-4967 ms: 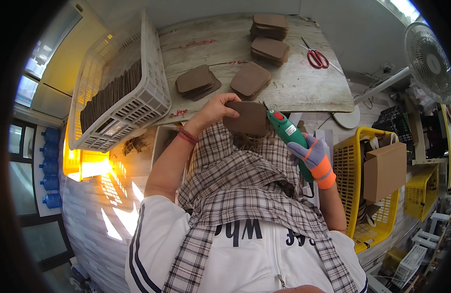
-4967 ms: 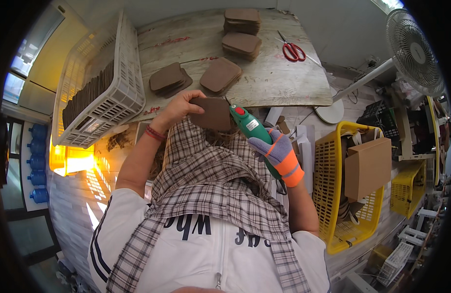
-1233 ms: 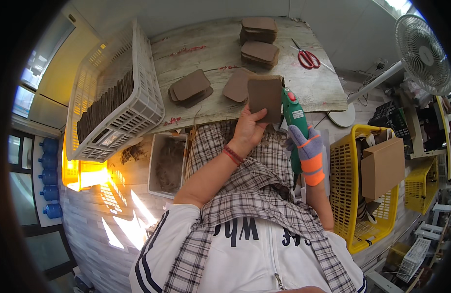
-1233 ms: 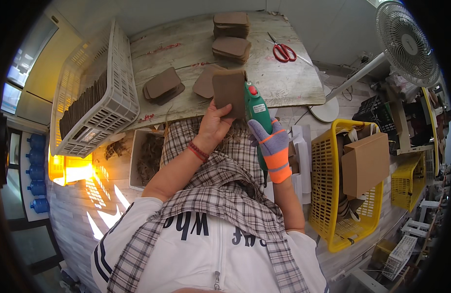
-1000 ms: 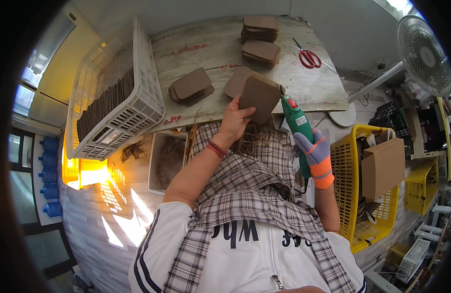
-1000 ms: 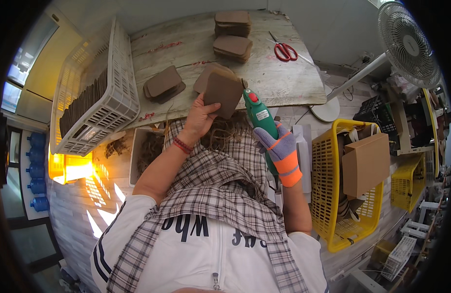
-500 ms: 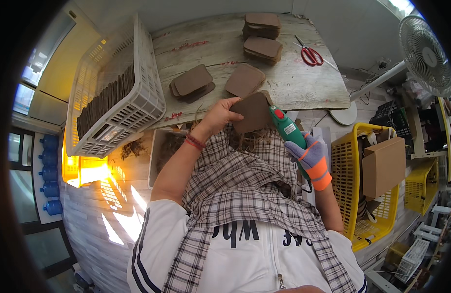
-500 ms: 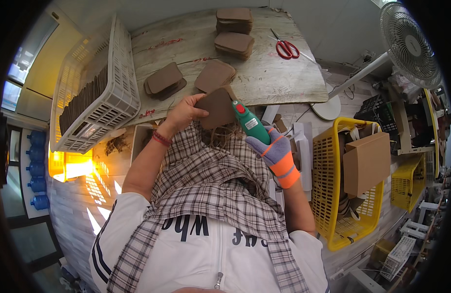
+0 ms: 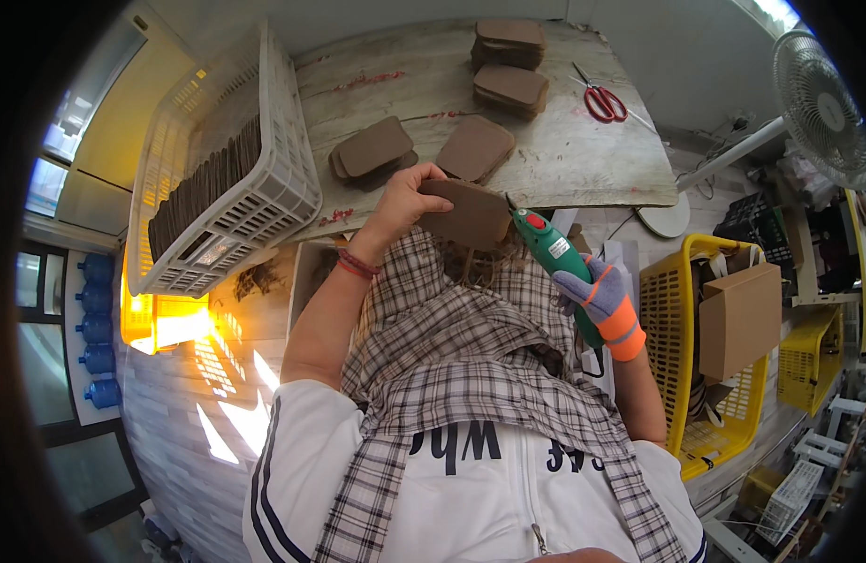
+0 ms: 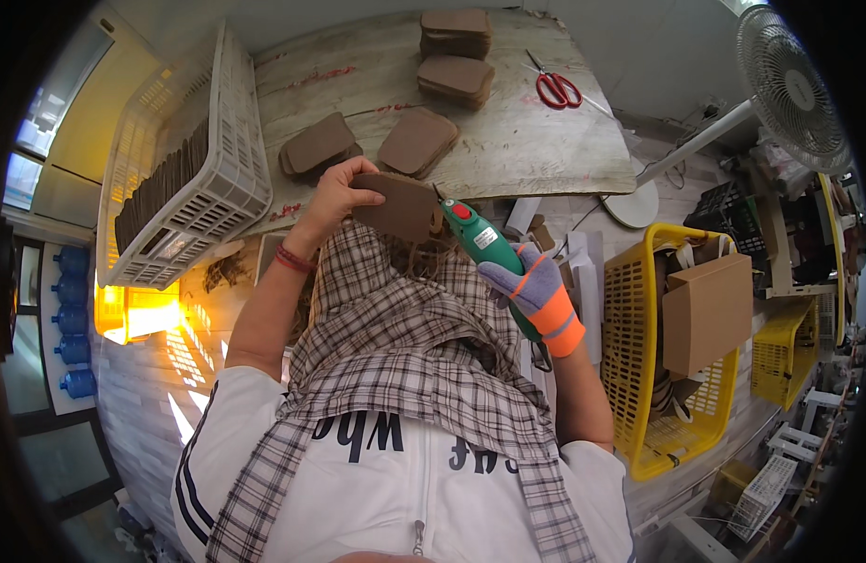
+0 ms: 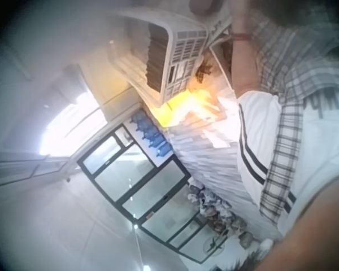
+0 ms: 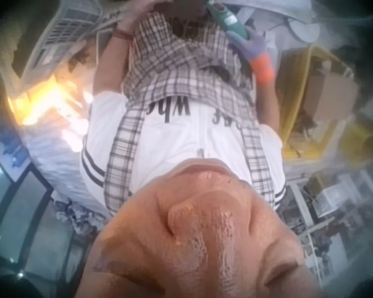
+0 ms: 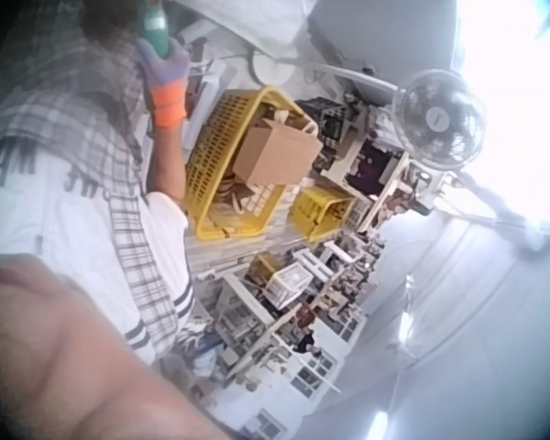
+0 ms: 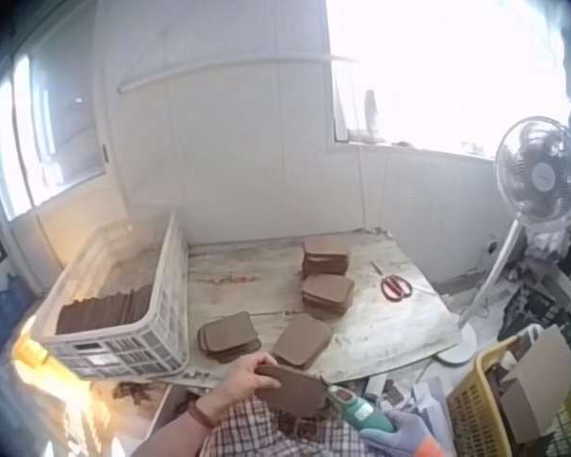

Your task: The person uses a rotary tool to smooth the edges of rectangular cardboard pieces. They pick up each piece from a stack, run the tool along the perimeter, and place the finished piece into a white plastic basket.

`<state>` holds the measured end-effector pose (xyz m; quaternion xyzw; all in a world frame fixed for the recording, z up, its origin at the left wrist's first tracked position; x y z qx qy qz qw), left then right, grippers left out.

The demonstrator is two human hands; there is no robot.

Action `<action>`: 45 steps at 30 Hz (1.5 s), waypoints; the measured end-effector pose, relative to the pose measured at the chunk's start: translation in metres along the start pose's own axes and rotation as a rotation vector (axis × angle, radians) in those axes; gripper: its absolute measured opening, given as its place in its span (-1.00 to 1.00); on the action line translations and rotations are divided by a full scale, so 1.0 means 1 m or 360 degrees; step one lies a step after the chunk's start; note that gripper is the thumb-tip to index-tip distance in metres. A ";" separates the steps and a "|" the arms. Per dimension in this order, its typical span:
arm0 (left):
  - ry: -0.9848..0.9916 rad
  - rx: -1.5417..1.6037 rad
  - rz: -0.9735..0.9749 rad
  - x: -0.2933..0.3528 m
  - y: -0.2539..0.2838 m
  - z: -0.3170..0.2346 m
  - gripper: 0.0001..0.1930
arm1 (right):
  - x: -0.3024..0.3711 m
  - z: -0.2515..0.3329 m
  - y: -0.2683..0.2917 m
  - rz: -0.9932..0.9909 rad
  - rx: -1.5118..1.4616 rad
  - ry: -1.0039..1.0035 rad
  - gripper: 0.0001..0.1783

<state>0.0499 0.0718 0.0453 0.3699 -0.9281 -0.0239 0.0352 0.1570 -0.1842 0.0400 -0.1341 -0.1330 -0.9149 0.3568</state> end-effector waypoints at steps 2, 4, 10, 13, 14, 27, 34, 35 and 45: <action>0.0062 0.0198 -0.0083 -0.002 0.007 0.000 -0.81 | -0.001 -0.002 -0.001 0.0019 0.0029 0.0033 -0.60; 0.0098 0.0272 -0.0081 -0.003 0.009 0.005 -0.80 | 0.004 0.002 -0.008 0.0091 0.0000 -0.0013 -0.61; 0.0170 0.0308 -0.0027 -0.002 0.004 0.012 -0.79 | 0.006 0.001 -0.016 0.0109 0.0126 0.0037 -0.61; 0.0147 0.0246 0.0037 0.002 -0.004 0.013 -0.80 | 0.005 -0.002 -0.018 0.0096 0.0200 0.0077 -0.59; 0.0133 0.0219 0.0062 0.003 -0.007 0.014 -0.80 | 0.004 -0.002 -0.019 0.0096 0.0214 0.0086 -0.58; 0.0233 -0.0158 0.0453 0.018 -0.041 0.021 -0.77 | -0.003 0.009 -0.042 0.0173 0.0199 0.0117 -0.55; 0.0100 0.0318 -0.0242 -0.016 0.054 -0.005 -0.73 | -0.011 0.000 -0.039 0.0064 0.0002 0.0115 -0.58; 0.0015 0.0385 -0.0498 -0.028 0.091 -0.006 -0.70 | -0.011 -0.005 -0.033 0.0026 0.0022 0.0100 -0.58; -0.1301 -0.1595 -0.1245 -0.024 0.070 -0.053 -0.53 | -0.014 -0.034 -0.004 -0.0161 -0.0052 -0.0056 -0.63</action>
Point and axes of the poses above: each hand's wrist, its own x-axis away from the middle knuckle, its own y-axis out of the back of the hand, z = x × y, the point moved 10 cm from there along -x, towards the middle knuckle, and after that the axes turned 15 degrees about -z, right-handed, at the moved point
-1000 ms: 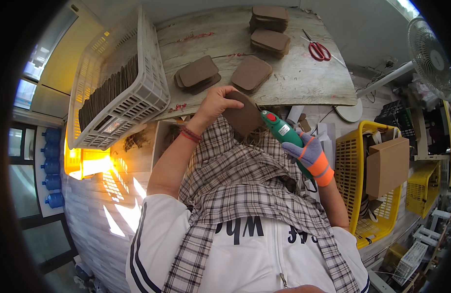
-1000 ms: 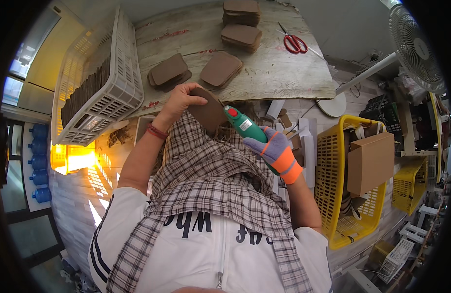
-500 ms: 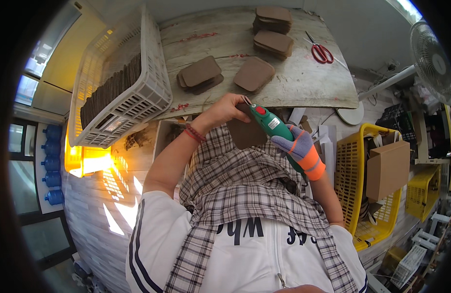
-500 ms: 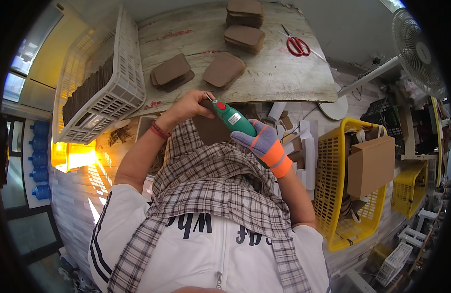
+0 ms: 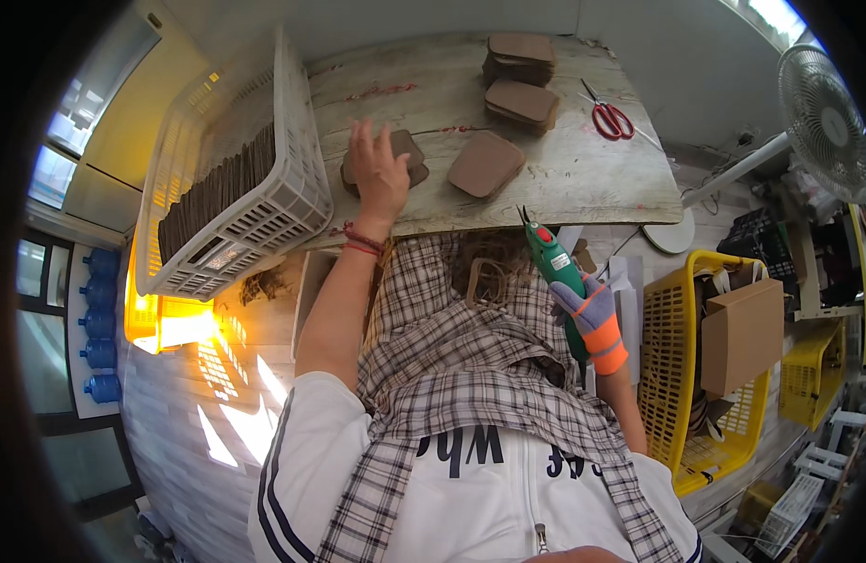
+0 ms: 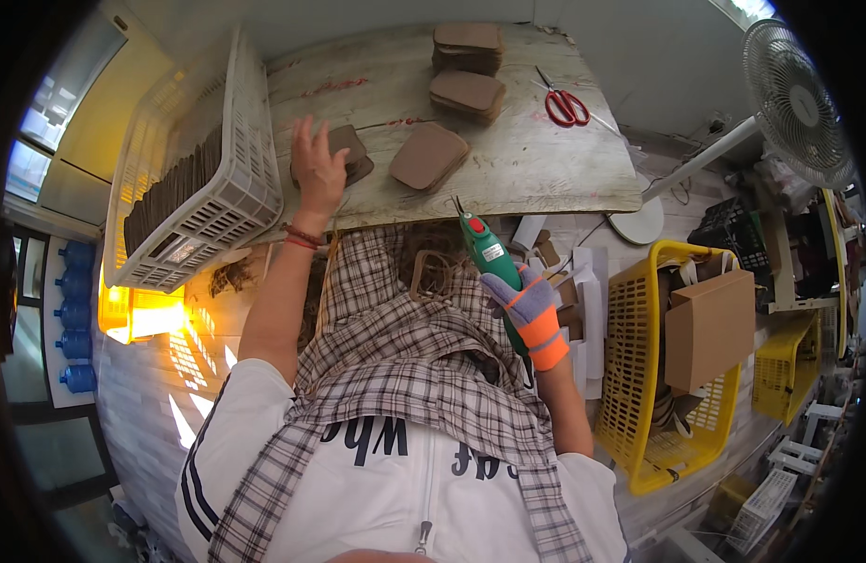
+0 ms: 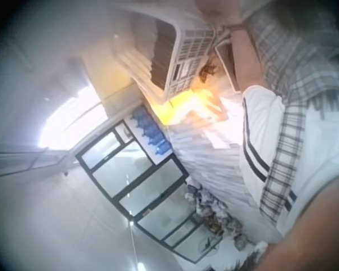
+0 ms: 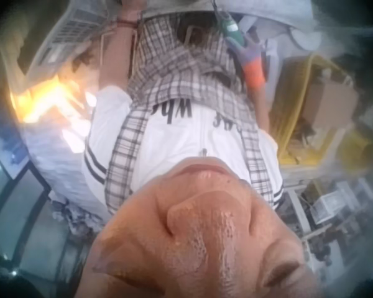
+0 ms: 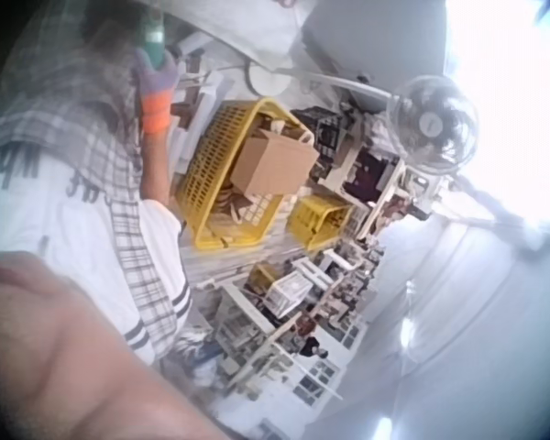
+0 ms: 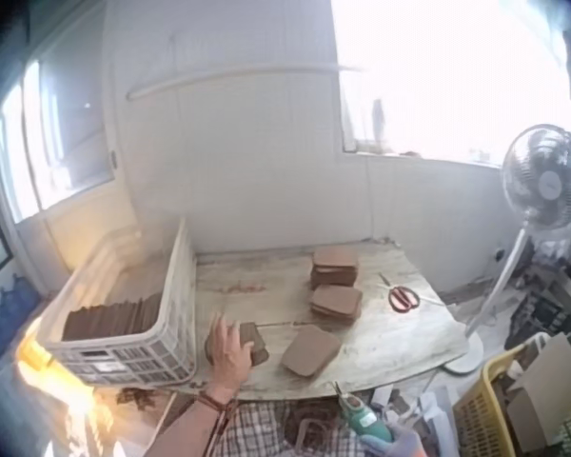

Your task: The person uses a rotary tool to smooth the edges of rectangular cardboard pieces. They pick up each piece from a stack, run the tool along the perimeter, and place the finished piece into a white plastic basket.

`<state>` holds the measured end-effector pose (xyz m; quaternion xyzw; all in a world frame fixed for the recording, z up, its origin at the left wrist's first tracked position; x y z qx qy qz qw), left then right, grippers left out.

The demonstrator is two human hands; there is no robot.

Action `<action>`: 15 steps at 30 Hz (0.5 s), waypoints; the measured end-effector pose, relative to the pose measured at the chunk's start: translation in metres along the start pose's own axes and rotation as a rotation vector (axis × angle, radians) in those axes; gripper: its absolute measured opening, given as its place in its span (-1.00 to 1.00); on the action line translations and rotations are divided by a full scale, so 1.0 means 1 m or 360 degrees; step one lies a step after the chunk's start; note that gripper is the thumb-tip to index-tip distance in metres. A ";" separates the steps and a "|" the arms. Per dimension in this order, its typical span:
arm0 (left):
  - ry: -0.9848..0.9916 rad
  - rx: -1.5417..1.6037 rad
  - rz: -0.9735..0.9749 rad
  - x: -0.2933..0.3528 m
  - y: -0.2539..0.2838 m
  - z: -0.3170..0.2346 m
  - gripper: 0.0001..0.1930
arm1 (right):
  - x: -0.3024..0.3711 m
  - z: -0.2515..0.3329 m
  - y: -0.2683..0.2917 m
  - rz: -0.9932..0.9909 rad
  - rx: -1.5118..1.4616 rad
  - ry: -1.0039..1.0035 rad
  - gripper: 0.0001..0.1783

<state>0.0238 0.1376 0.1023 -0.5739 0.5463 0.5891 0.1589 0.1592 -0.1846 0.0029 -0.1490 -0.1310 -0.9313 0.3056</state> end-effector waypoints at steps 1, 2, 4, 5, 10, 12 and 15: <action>-0.0084 0.0013 0.0122 0.009 -0.012 -0.025 -0.51 | 0.000 -0.001 0.000 -0.0007 -0.0017 0.0006 -0.63; -0.0168 0.0025 0.0243 0.019 -0.026 -0.048 -0.47 | 0.000 -0.002 -0.001 -0.0014 -0.0034 0.0013 -0.62; -0.0154 -0.0042 0.0430 0.036 -0.050 -0.066 -0.39 | 0.000 -0.001 -0.002 -0.0023 -0.0075 0.0024 -0.61; -0.0099 -0.0086 0.0491 0.043 -0.060 -0.065 -0.37 | 0.001 -0.001 -0.002 -0.0028 -0.0098 0.0026 -0.61; 0.0093 -0.0111 0.0594 0.050 -0.078 -0.070 -0.32 | 0.001 -0.010 0.004 -0.0044 -0.0076 -0.0007 -0.60; 0.0115 0.0046 0.0358 0.041 -0.064 -0.078 -0.41 | -0.001 -0.012 0.005 -0.0068 -0.0084 -0.0012 -0.60; 0.0328 0.0287 0.0290 0.039 -0.061 -0.071 -0.57 | -0.003 -0.012 0.004 -0.0070 -0.0101 -0.0013 -0.61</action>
Point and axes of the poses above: each hand's wrist, its own x-axis away from the middle knuckle, its own y-axis out of the back of the hand, z = x × y, the point moved 10 cm from there along -x, towards the middle knuckle, and after that the axes turned 15 degrees about -z, right-handed, at the moved point
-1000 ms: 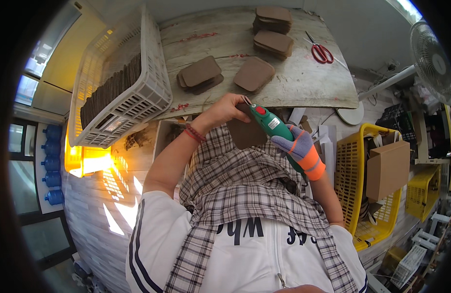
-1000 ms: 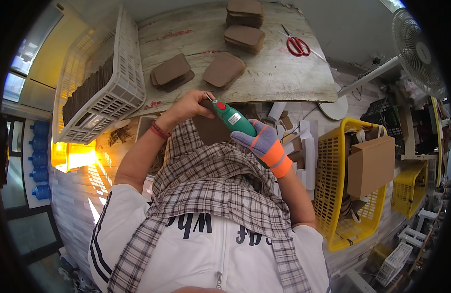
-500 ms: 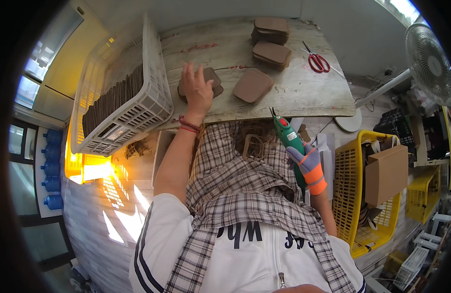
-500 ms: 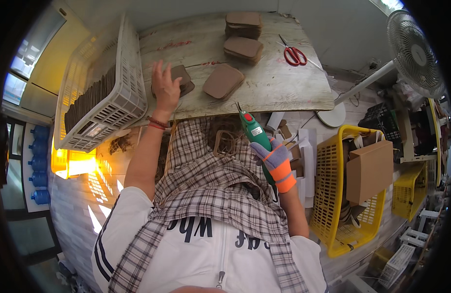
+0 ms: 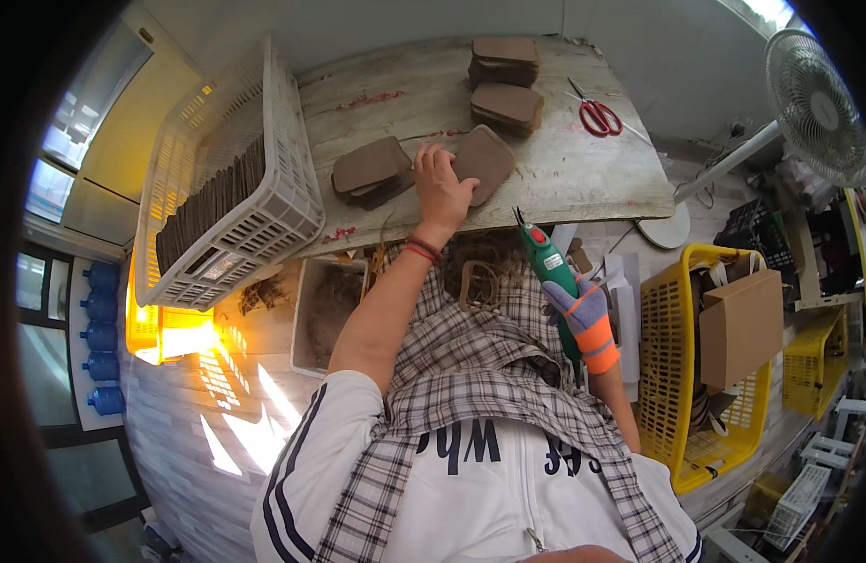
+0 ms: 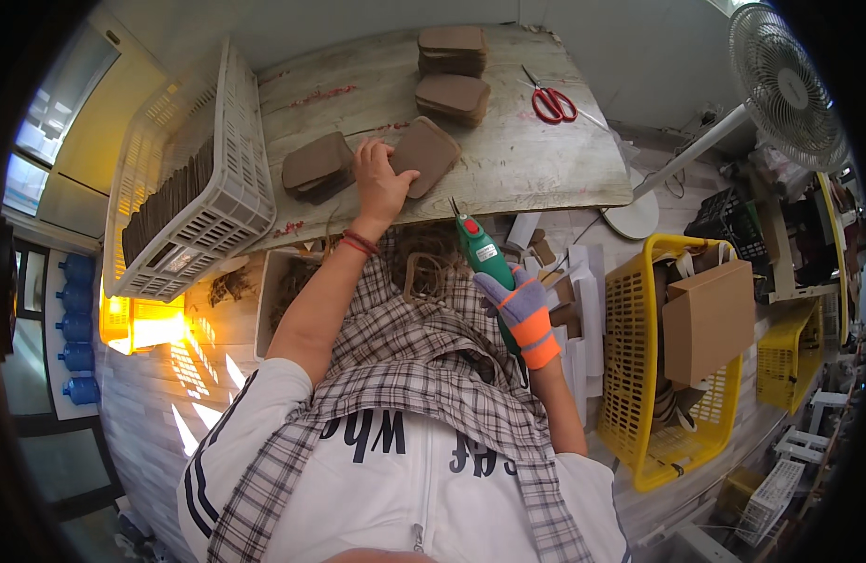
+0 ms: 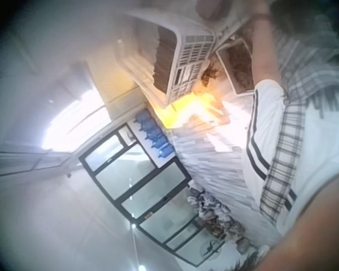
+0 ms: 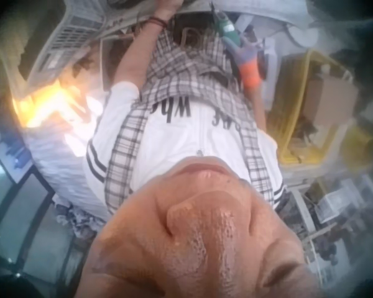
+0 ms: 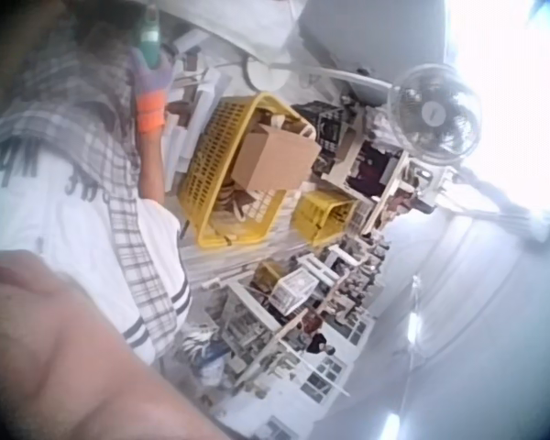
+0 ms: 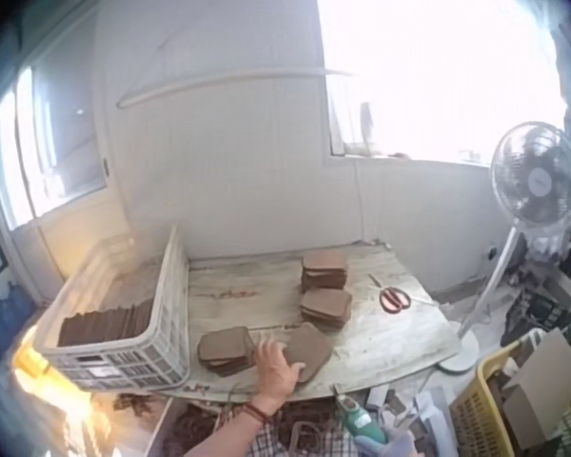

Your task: The person uses a rotary tool to smooth the edges of rectangular cardboard pieces. They pick up each piece from a stack, run the tool along the perimeter, and place the finished piece into a white plastic basket.

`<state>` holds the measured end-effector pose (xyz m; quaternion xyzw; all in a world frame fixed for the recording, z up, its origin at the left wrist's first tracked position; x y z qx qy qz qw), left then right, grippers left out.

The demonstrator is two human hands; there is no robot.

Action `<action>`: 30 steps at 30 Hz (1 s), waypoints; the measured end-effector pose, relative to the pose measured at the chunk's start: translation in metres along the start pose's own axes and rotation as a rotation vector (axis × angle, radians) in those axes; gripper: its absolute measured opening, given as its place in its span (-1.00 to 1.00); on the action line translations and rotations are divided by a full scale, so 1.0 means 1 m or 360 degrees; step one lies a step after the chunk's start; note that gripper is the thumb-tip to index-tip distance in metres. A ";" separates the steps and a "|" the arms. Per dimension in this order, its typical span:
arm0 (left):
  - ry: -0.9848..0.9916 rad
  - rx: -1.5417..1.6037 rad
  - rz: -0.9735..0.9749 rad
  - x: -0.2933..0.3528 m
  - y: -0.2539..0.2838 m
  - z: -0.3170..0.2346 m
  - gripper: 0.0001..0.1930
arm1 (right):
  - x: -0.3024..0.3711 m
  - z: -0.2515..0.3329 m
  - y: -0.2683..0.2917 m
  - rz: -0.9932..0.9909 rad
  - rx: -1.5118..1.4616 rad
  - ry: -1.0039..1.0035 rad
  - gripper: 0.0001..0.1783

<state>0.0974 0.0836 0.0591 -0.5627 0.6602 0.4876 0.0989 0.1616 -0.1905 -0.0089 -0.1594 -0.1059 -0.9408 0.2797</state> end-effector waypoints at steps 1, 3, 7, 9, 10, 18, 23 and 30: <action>0.0095 0.0089 0.0022 -0.001 -0.002 0.005 -0.62 | 0.000 0.001 0.000 0.0002 -0.0006 0.0000 -0.61; 0.0645 0.0612 0.0136 0.009 -0.018 0.030 -0.70 | 0.002 0.007 -0.002 0.0005 -0.0017 0.0001 -0.61; 0.1555 0.1832 -0.0057 0.029 -0.025 0.024 -0.81 | 0.001 0.020 -0.003 -0.0058 -0.0107 0.0079 -0.62; 0.1756 0.2266 -0.0054 0.031 -0.022 0.002 -0.76 | 0.000 0.029 -0.005 -0.0094 -0.0156 0.0150 -0.62; 0.1850 0.2487 -0.0054 0.032 -0.023 -0.007 -0.74 | 0.000 0.031 -0.006 -0.0122 -0.0172 0.0154 -0.62; 0.2130 0.2938 -0.0189 0.045 -0.032 -0.024 -0.61 | 0.004 0.046 -0.017 -0.0190 -0.0166 0.0200 -0.58; 0.2170 0.2980 -0.0175 0.050 -0.032 -0.036 -0.58 | 0.007 0.052 -0.017 -0.0194 -0.0202 0.0197 -0.57; 0.2167 0.2950 0.0064 0.072 -0.035 -0.058 -0.58 | 0.004 0.064 -0.011 -0.0248 -0.0284 0.0256 -0.63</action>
Point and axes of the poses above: each hand's wrist, its own x-axis away from the middle knuckle, its own y-axis out of the back of the hand, z = x × y, the point moved 10 cm from there along -x, towards the middle knuckle, and after that the axes turned 15 degrees about -z, right-handed, at the moved point
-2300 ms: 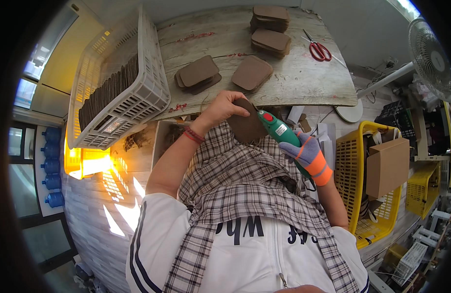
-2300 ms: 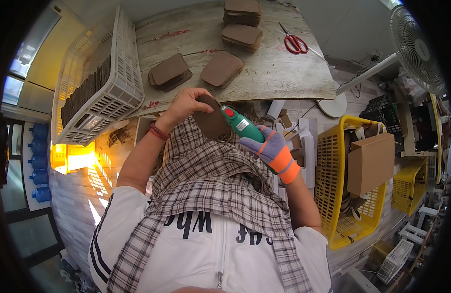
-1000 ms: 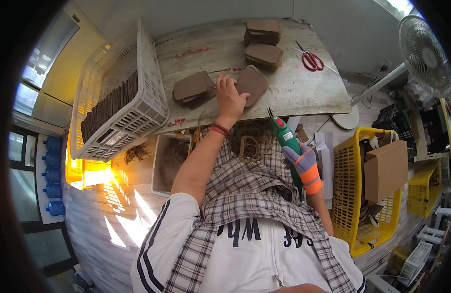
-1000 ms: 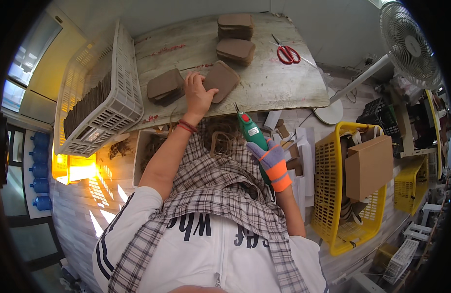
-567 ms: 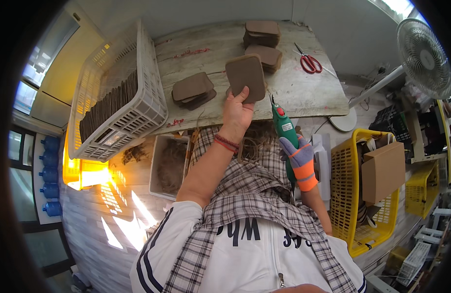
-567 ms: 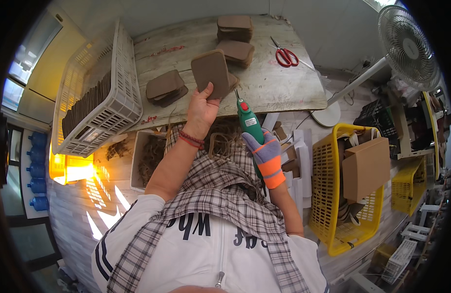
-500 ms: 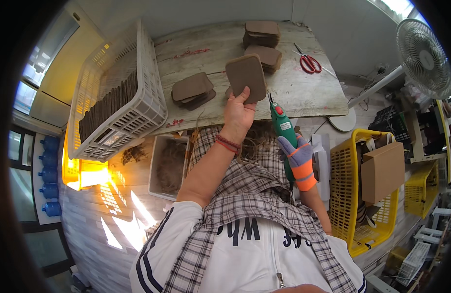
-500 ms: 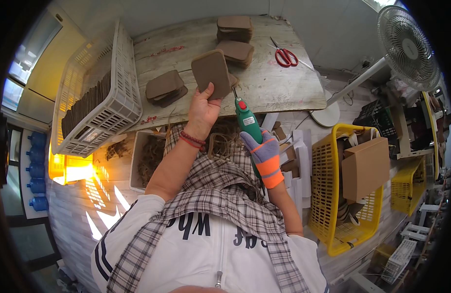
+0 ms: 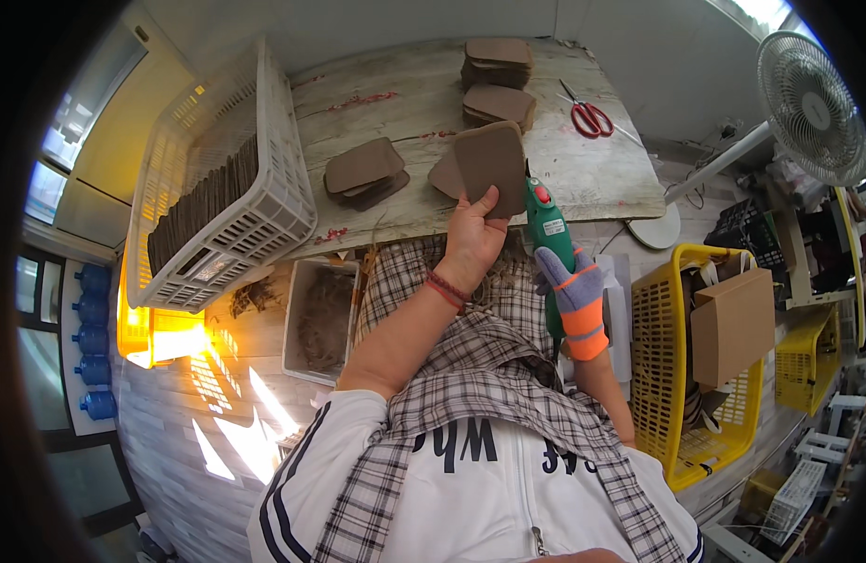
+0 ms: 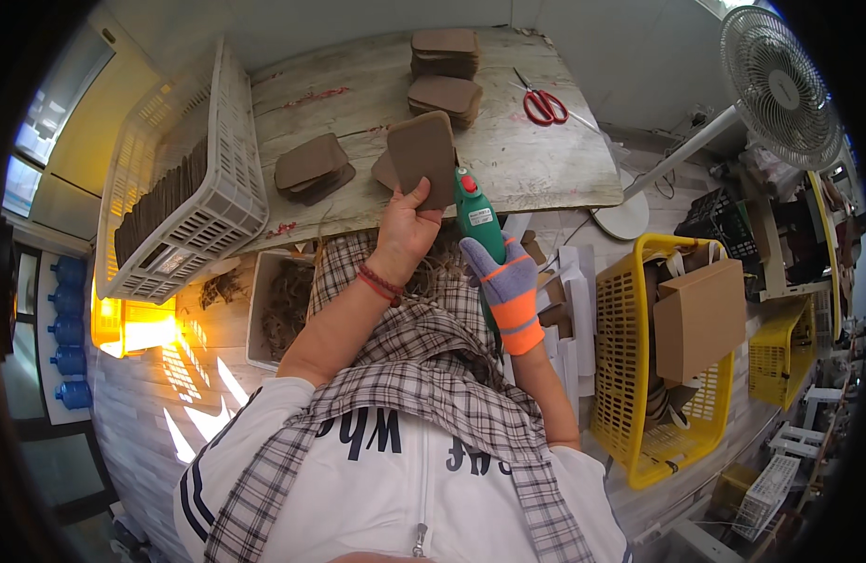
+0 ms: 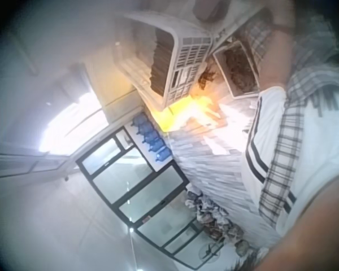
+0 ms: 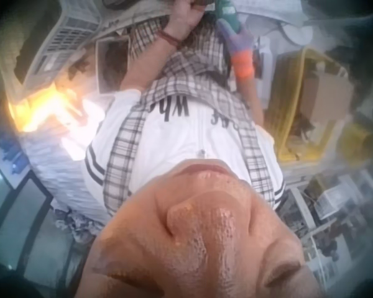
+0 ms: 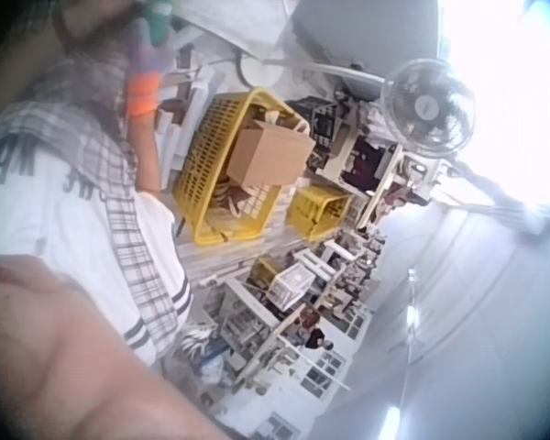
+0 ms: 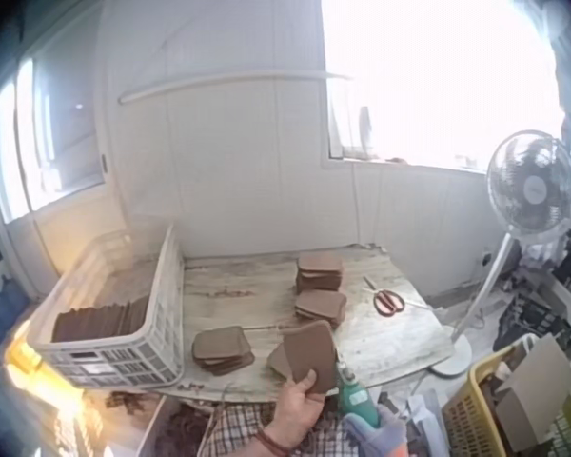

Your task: The person uses a rotary tool to smooth the edges of rectangular cardboard pieces. They pick up each piece from a stack, run the tool along the perimeter, and place the finished piece into a white plastic basket.

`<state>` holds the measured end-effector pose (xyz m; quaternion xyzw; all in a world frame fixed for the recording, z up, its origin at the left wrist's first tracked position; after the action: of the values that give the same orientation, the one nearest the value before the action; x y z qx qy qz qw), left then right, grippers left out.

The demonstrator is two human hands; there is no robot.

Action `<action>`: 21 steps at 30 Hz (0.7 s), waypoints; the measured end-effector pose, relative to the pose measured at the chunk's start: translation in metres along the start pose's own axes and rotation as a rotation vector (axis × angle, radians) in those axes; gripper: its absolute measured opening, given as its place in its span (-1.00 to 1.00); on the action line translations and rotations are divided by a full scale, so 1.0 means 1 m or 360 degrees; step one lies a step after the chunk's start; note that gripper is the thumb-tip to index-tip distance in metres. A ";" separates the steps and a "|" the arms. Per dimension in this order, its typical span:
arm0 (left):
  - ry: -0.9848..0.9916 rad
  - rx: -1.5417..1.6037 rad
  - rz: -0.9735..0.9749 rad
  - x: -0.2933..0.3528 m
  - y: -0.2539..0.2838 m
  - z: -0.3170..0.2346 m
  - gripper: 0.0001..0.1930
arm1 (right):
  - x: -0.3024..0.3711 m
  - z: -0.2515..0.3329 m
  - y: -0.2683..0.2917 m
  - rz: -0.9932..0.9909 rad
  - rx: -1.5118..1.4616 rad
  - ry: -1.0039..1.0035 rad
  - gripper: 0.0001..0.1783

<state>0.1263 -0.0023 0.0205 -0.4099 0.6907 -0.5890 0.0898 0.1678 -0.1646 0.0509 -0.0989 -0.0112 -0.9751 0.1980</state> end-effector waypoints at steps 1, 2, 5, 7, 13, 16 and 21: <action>0.0004 -0.0032 0.0033 0.002 -0.001 0.003 -0.59 | -0.001 0.002 0.000 -0.0001 -0.0012 -0.0004 -0.64; 0.0028 -0.0053 0.0055 0.003 0.000 0.006 -0.59 | -0.001 0.004 0.001 -0.0002 -0.0024 -0.0008 -0.65; 0.0075 -0.0131 0.0110 0.008 0.001 0.013 -0.59 | -0.003 0.010 0.002 0.0010 0.0004 0.0000 -0.68; 0.0082 -0.0195 0.0129 0.013 -0.001 0.016 -0.61 | -0.004 0.016 0.004 0.0013 0.0016 0.0013 -0.69; -0.0057 -0.0413 0.0236 0.011 0.010 -0.006 -0.66 | -0.004 0.027 0.008 0.0082 0.0071 0.0033 -0.71; -0.0170 -0.0757 0.0205 0.000 0.019 -0.029 -0.64 | -0.001 0.029 0.014 0.0134 0.0207 0.0024 -0.70; -0.0202 -0.1162 0.0319 -0.001 0.009 -0.066 -0.63 | 0.000 0.016 0.021 0.0302 0.0382 0.0062 -0.63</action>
<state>0.0830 0.0466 0.0315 -0.3810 0.8847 -0.2660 0.0379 0.1790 -0.1825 0.0665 -0.0562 -0.1144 -0.9454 0.2998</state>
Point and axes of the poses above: each hand's wrist, its own x-axis away from the middle knuckle, its own y-axis out of the back of the hand, z = x × y, the point moved 10 cm from there along -x, towards the middle knuckle, and after that the axes turned 15 degrees about -z, right-handed, at the moved point
